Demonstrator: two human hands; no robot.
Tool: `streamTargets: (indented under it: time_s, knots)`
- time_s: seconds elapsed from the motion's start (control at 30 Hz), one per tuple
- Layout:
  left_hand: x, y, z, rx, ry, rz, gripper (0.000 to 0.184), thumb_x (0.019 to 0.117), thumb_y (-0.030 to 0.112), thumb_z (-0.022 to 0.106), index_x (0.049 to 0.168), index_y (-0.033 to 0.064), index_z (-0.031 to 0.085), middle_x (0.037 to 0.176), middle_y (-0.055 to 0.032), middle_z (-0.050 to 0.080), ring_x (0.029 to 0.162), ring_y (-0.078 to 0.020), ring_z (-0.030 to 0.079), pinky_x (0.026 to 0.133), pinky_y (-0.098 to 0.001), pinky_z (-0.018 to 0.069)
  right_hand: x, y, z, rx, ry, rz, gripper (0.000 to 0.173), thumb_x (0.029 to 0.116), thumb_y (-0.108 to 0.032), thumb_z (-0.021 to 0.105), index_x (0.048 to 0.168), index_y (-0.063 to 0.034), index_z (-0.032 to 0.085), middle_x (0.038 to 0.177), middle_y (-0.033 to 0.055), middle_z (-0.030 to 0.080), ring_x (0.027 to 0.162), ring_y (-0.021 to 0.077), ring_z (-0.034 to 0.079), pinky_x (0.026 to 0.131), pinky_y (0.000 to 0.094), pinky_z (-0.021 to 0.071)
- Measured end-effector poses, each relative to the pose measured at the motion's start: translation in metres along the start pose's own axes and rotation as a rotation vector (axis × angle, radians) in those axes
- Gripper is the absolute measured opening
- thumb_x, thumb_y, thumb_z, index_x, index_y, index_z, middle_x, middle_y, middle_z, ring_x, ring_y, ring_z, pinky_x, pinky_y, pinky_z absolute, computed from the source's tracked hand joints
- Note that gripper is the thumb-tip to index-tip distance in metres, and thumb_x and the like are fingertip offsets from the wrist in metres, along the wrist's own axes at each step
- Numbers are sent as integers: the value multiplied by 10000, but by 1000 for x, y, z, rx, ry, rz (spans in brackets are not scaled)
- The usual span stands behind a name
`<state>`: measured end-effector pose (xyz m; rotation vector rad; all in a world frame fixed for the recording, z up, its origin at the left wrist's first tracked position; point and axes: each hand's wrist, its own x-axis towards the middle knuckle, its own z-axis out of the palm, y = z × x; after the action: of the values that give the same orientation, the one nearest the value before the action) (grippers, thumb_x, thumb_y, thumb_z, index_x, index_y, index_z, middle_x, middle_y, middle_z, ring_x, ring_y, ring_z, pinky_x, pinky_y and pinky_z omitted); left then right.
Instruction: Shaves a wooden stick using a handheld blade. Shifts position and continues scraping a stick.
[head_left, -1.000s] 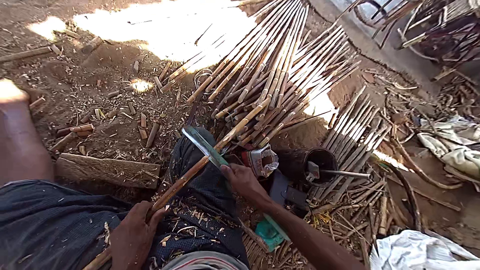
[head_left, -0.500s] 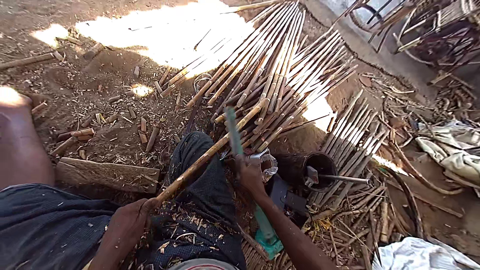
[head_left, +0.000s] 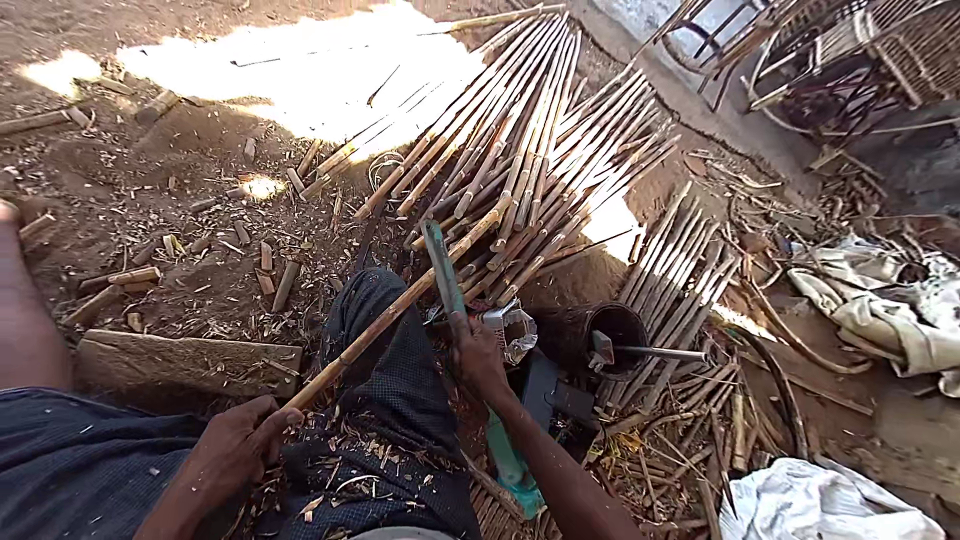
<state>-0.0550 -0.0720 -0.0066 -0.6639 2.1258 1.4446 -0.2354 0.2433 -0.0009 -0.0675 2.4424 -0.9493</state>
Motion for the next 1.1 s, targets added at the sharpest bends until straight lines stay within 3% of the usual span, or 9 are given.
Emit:
streamTargets:
  time_s: [0.1,0.23,0.37,0.47,0.57,0.77,0.9,1.03,1.1]
  knots:
    - [3,-3,-4,-3,-19,-7,341,1053,383,549,876,99,614,607,-37,640,453,-156,596,441,-295,505,-12,-8,14,-285,-234,-112,533,1055,-576,421,938,-107,645,728,97,605,706,280,646,652,515,527]
    - [4,-2,-4,-72,-65,-17,379,1066,389,510,870,85,623,609,-52,639,440,-161,582,423,-286,487,-1,5,0,-4,-10,-9,624,1038,-649,399,944,-79,635,664,120,555,539,264,560,489,460,479]
    - [4,-4,-7,-71,-54,1,375,1055,394,522,877,81,623,605,-45,643,432,-144,581,415,-275,486,-15,-12,13,-213,-282,-97,530,1052,-562,446,949,-89,662,751,110,612,724,293,642,670,532,524]
    - [-1,-1,4,202,122,37,387,986,493,626,907,114,641,627,-18,642,503,-180,613,498,-397,525,9,1,-5,34,-19,7,658,1023,-684,387,962,-83,647,660,120,566,538,268,569,493,465,485]
    - [-12,-2,16,429,316,134,643,894,682,629,898,39,649,631,-115,593,580,-328,620,544,-568,496,4,-30,-5,-82,-89,-10,565,1065,-561,426,938,-53,636,727,137,591,650,301,616,589,512,514]
    - [-14,-6,21,410,336,130,642,879,721,610,891,82,662,628,-77,612,568,-289,631,537,-545,511,13,0,-12,76,-82,24,684,1010,-714,373,943,-83,628,624,105,548,477,235,535,447,422,470]
    - [-11,-4,22,441,340,85,636,863,706,650,914,73,665,653,-96,632,605,-316,654,567,-566,526,-22,-23,13,-241,-430,-104,558,1061,-552,416,920,-60,639,784,117,603,760,287,627,703,528,504]
    - [-20,5,28,538,405,129,742,863,778,561,931,45,651,620,-131,586,576,-359,634,510,-557,496,24,-10,-11,4,-36,72,590,1059,-581,423,973,-50,665,711,117,602,601,266,597,576,478,515]
    - [-22,9,33,596,464,173,803,868,812,485,908,27,648,598,-144,580,550,-375,637,475,-553,494,11,-21,-10,-58,-100,9,596,1056,-580,433,980,-39,670,747,145,626,654,294,635,605,511,536]
